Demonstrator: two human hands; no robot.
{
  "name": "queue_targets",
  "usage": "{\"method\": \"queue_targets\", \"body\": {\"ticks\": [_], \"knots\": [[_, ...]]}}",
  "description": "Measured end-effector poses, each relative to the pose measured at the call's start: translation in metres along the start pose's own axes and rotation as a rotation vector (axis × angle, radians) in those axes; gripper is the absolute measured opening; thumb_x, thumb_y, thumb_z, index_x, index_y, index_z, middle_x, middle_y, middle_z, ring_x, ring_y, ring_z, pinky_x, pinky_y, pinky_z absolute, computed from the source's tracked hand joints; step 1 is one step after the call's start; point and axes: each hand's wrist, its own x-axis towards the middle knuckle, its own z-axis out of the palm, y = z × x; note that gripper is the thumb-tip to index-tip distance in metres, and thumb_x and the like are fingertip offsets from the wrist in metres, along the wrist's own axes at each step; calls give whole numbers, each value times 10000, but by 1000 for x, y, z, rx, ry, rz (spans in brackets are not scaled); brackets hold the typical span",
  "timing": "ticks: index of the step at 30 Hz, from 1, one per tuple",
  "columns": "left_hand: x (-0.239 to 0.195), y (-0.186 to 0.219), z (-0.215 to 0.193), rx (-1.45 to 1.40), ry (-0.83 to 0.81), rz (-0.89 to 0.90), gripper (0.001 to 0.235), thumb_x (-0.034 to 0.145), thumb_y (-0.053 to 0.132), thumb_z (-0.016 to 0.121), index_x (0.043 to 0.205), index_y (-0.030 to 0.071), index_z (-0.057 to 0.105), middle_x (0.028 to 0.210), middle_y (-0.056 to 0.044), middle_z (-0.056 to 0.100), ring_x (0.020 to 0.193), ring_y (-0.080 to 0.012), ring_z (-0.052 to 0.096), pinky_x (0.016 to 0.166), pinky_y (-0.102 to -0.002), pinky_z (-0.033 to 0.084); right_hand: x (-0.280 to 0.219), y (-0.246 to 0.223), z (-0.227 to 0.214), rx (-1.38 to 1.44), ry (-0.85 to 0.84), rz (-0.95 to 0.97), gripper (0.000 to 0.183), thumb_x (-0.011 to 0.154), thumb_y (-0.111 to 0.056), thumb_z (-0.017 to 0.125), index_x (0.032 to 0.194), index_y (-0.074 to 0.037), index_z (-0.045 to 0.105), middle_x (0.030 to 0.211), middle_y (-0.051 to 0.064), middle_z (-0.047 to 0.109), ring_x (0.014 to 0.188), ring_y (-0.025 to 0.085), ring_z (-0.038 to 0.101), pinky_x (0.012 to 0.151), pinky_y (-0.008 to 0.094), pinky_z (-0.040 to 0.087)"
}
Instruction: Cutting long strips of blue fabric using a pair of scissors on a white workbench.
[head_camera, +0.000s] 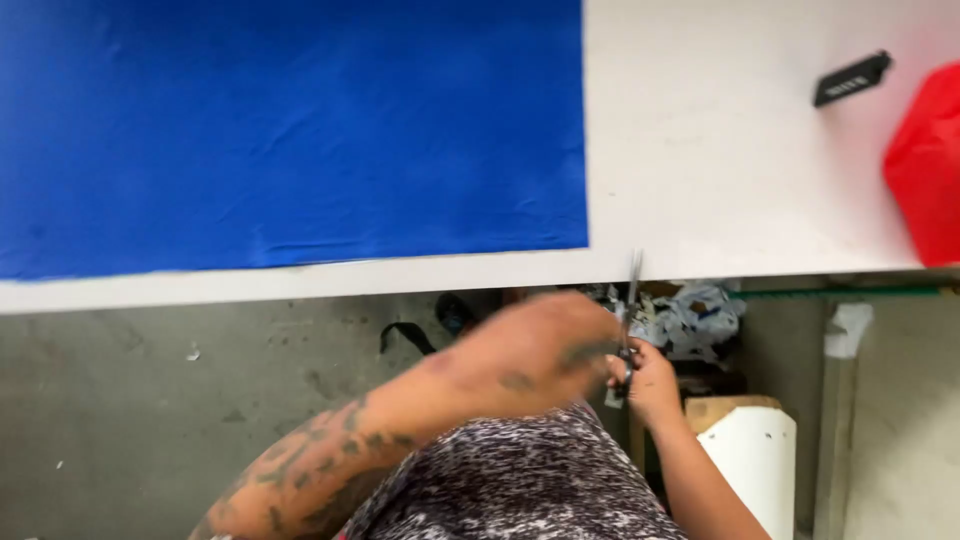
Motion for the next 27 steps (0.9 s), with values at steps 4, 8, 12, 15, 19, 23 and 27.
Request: {"method": "queue_targets", "body": {"ticks": [4,8,12,15,19,23,27], "knots": [[-17,-93,-2,320,-2,-292,335,918,243,649,1229,130,700,1089,-147,720,1019,-425,722,810,-545,627,-30,-24,10,5,-8,9,581,898,-70,847,1373,129,579,772,198,674,559,268,706,489,322,572],[-35,-179,11,771,26,-416,471,857,330,738,1285,139,696,1117,-116,663,1016,-391,696,750,-517,639,-41,-21,14,52,-63,46,639,865,-162,912,1363,67,584,734,185,691,526,267,728,464,328,568],[-35,-211,15,877,-46,-538,556,868,413,736,1356,157,662,1257,-100,618,1208,-389,625,801,-530,639,-57,-38,20,103,-129,57,617,857,-167,922,1324,69,596,734,189,695,567,265,751,508,317,592],[-29,-224,24,917,-106,-568,586,885,439,721,1403,175,649,1349,-92,578,1307,-374,563,859,-525,619,-63,-53,32,64,-182,63,620,857,-182,925,1320,64,594,757,163,690,589,239,754,536,300,588],[-15,-226,32,937,-120,-541,622,876,419,741,1435,165,639,1397,-99,537,1343,-373,511,910,-533,600,-62,-79,55,49,-226,66,651,851,-232,935,1320,67,597,774,149,677,621,220,742,568,296,586],[1,-222,35,913,-217,-599,654,927,404,716,1526,182,578,1504,-95,460,1429,-360,414,1054,-534,517,-55,-86,77,-15,-265,50,679,837,-293,948,1313,54,610,774,131,678,612,198,722,591,279,565],[15,-222,39,905,-262,-585,648,961,373,690,1567,201,536,1553,-84,412,1457,-349,372,1105,-536,467,-41,-75,89,-75,-256,46,698,837,-392,942,1294,27,622,751,104,690,584,176,726,584,255,549]]}}
